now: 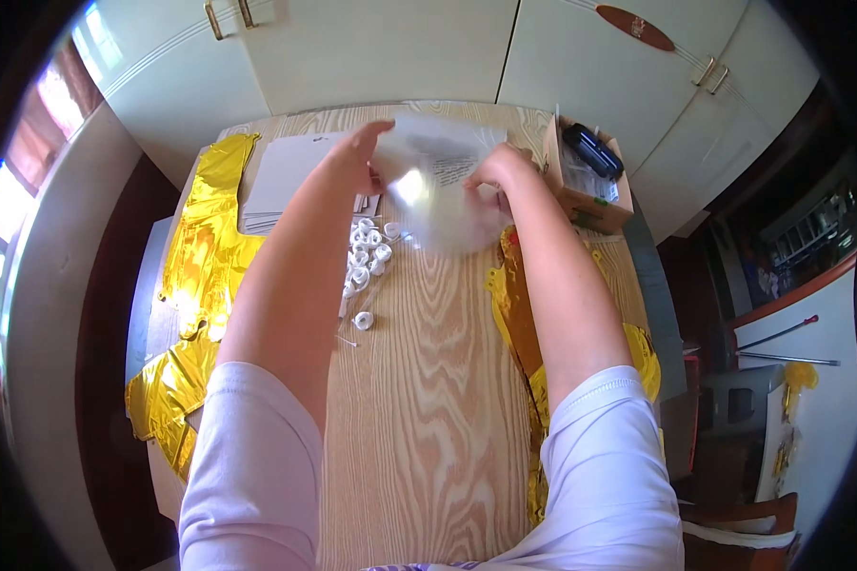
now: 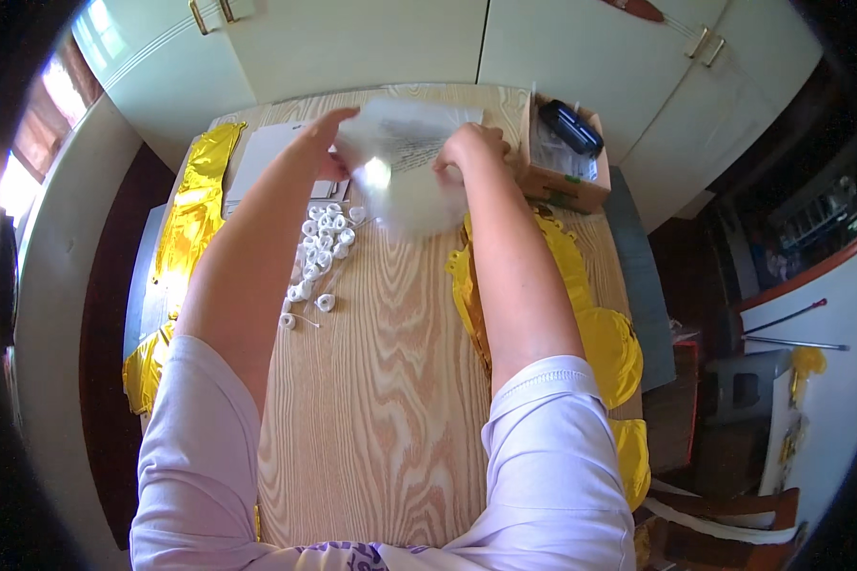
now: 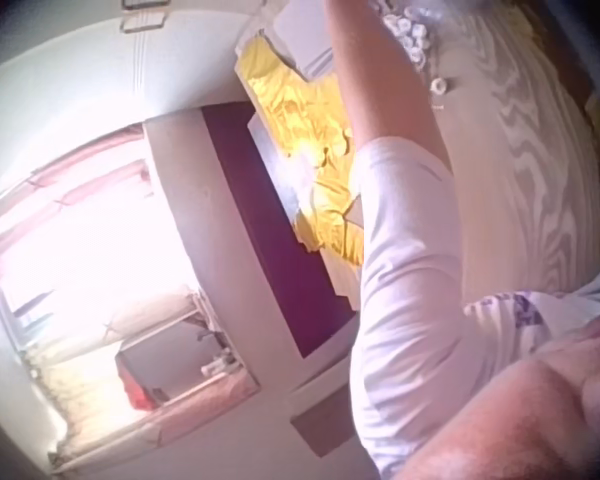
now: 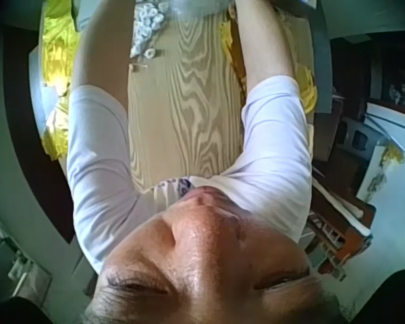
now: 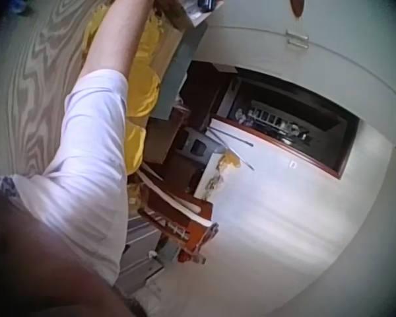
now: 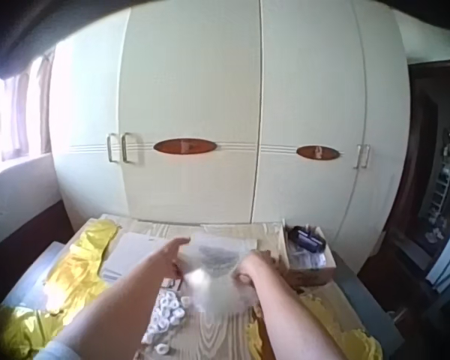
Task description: Folding a gold foil balloon and packaging it into a plastic sleeve with a cardboard insert.
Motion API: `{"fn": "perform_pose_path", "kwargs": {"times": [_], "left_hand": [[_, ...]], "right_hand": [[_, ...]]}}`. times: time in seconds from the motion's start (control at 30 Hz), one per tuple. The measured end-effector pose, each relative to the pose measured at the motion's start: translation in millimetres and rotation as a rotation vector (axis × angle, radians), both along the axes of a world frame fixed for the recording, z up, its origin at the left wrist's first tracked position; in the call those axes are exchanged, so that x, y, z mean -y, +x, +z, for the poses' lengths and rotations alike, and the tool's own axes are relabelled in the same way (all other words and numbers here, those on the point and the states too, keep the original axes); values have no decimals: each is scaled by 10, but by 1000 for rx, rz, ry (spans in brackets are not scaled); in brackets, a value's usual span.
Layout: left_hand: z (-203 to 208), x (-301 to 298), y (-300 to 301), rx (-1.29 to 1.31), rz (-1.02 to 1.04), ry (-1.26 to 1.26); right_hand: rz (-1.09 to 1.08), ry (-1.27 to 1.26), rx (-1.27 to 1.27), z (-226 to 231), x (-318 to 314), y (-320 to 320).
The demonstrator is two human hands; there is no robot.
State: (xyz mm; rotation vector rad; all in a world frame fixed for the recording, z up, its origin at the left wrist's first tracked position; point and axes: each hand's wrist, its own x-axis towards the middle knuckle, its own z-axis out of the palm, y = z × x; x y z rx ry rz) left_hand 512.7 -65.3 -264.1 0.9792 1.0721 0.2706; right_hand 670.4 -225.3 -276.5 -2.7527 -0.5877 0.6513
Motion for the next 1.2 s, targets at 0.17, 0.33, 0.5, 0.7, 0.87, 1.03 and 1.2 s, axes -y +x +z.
{"fn": "perform_pose_path", "kwargs": {"times": [0.17,0.33,0.5,0.7,0.87,1.03,1.2], "left_hand": [[-158,37,80,-320,-520,720],[-413,35,72,-203,-463,822],[2,662,30,-574,-496,1157],[22,994,-465,-542,-924,1718],[-148,863,-405,-359,-1215,1518],[-280,649,-491,-91,-1146,1528],[-164,810,-388,-187,-1078,1635]], "right_hand": [[31,-59,43,71,66,85],[57,-58,135,33,-1,260],[80,-105,121,21,95,482],[275,-102,334,391,-66,488],[393,41,227,292,-301,851],[299,169,290,109,-660,909],[191,241,318,-261,-798,1276]]}}
